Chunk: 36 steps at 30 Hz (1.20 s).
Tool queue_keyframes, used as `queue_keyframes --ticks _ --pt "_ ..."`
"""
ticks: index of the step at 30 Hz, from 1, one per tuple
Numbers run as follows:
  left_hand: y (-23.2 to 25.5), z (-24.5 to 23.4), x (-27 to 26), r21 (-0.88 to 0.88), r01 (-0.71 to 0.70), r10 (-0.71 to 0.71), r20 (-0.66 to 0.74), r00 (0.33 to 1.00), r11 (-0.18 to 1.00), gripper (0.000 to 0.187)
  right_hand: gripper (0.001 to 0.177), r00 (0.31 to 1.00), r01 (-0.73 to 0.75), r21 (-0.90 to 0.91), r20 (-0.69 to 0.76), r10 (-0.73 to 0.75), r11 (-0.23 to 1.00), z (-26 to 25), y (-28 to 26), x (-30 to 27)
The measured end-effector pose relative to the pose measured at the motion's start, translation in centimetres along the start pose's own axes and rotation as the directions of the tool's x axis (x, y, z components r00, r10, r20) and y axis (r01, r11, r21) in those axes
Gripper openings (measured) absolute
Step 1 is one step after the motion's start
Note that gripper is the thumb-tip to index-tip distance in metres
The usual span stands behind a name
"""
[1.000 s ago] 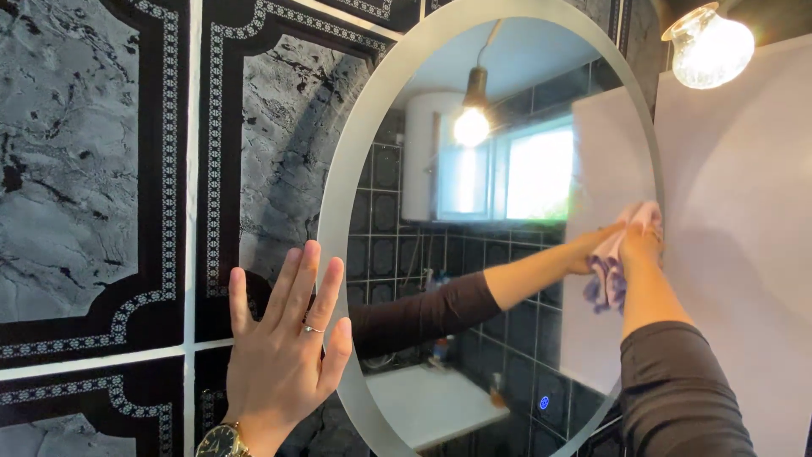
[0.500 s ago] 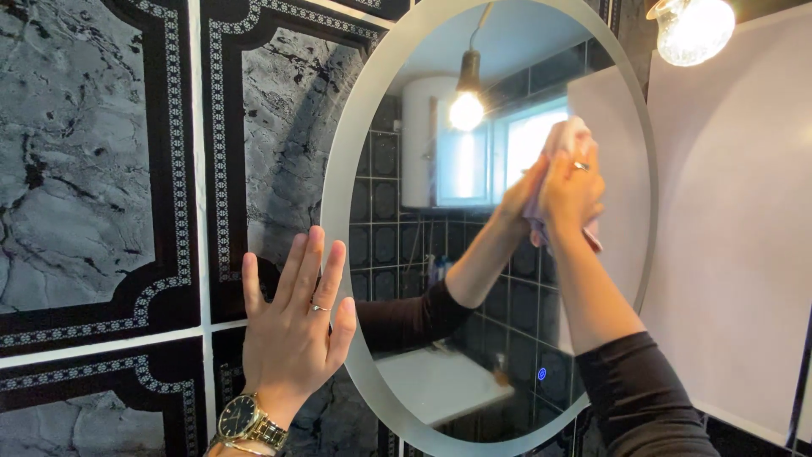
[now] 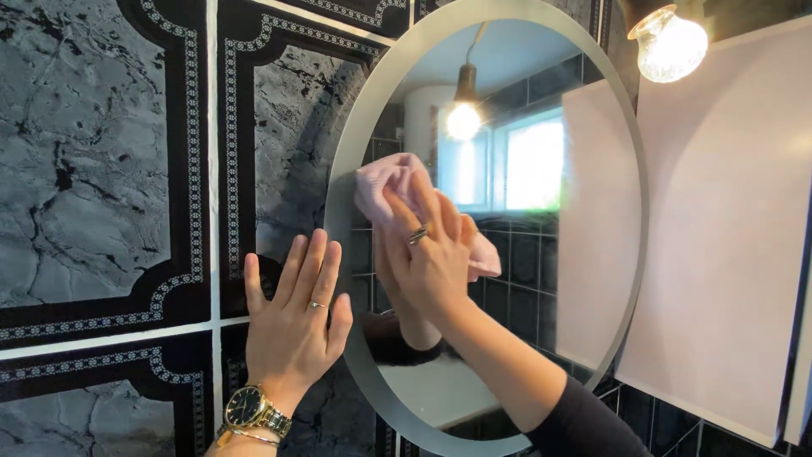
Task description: The person wipes a round bathroom mirror with a pink cloth, then folds the cloth and places it on a small stool. The person then takes a light blue towel from a hook and places it on the sink counter.
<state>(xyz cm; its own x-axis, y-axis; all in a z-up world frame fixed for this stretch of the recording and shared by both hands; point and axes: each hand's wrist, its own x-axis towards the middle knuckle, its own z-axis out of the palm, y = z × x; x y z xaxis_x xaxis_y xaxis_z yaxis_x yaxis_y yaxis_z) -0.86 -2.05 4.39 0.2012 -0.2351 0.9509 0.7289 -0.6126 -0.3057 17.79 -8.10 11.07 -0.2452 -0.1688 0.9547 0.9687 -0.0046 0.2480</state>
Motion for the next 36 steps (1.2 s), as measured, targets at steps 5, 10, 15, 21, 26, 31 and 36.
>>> queue_keyframes --ticks 5,10,15,21,26,31,36 --pt "-0.1 0.4 -0.1 0.017 -0.007 0.007 -0.034 0.999 1.000 0.062 0.055 0.966 -0.255 -0.191 -0.003 0.259 0.948 3.0 14.1 -2.2" --pt "0.1 0.7 -0.3 0.014 -0.003 0.003 -0.012 1.000 1.000 0.063 0.060 0.711 -0.697 -0.169 -0.045 0.701 0.696 1.0 24.8 -6.4" --pt "0.1 0.7 -0.2 -0.001 -0.005 0.005 0.004 1.000 1.000 0.062 0.062 0.498 -0.841 -0.262 -0.036 0.866 0.473 -0.4 35.3 -17.6" --pt "0.1 0.6 -0.3 -0.012 -0.010 0.010 0.023 1.000 1.000 0.061 0.070 -0.011 -0.946 -0.326 0.031 0.999 -0.001 -2.7 34.3 -25.8" --pt "0.1 1.0 -0.5 -0.050 0.002 -0.001 0.020 1.000 0.999 0.061 0.053 -0.044 -0.947 -0.310 -0.131 0.990 -0.083 -1.8 31.1 -24.7" --pt "0.0 1.0 -0.3 -0.074 0.004 -0.002 0.026 1.000 0.997 0.061 0.055 0.328 -0.909 -0.256 0.051 0.943 0.330 -1.8 19.6 -15.3" --pt "-0.1 0.9 -0.4 -0.058 -0.006 0.007 0.025 1.000 0.998 0.060 0.063 0.597 -0.799 -0.083 -0.002 0.802 0.595 -0.7 8.0 -11.5"
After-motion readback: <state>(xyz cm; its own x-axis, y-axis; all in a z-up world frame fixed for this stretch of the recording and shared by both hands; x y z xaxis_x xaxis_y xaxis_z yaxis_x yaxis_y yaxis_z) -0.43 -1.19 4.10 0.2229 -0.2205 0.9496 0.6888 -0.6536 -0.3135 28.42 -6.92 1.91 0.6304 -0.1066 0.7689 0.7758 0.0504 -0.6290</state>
